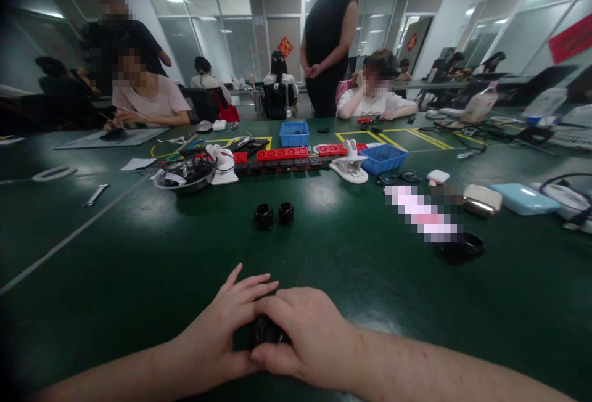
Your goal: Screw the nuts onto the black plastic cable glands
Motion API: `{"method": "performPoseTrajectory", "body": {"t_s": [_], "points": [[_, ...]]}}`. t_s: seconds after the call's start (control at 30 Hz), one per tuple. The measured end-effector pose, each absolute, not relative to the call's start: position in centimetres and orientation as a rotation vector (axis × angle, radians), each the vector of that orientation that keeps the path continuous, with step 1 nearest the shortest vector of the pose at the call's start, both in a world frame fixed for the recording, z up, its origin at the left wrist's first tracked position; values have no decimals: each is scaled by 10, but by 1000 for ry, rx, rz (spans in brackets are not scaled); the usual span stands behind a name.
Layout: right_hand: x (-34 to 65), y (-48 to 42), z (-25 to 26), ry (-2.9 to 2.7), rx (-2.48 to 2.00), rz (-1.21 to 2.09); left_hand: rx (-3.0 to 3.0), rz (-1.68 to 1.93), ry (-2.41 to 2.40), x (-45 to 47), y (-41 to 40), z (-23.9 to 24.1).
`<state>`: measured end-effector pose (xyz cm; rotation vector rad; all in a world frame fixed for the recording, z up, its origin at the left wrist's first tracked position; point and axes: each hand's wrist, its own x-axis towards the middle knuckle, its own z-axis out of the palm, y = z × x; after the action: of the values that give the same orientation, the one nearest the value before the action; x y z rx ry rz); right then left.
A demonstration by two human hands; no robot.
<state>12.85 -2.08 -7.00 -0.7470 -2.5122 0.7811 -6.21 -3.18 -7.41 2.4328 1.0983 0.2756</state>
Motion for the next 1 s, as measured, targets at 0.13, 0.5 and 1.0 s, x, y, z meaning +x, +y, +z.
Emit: {"method": "performPoseTrajectory", "body": {"t_s": [0.13,0.5,1.0], "points": [[125,-27,-68,-2459,-832,724,2397,281,1097,-57,-34,-73],[125,-29,-69,-2452,-746,611,2367,334,1080,-54,-37,-79],[127,-30,-74,-2557,-664,507,2325,333,1180,-56,-30,-84]]}}
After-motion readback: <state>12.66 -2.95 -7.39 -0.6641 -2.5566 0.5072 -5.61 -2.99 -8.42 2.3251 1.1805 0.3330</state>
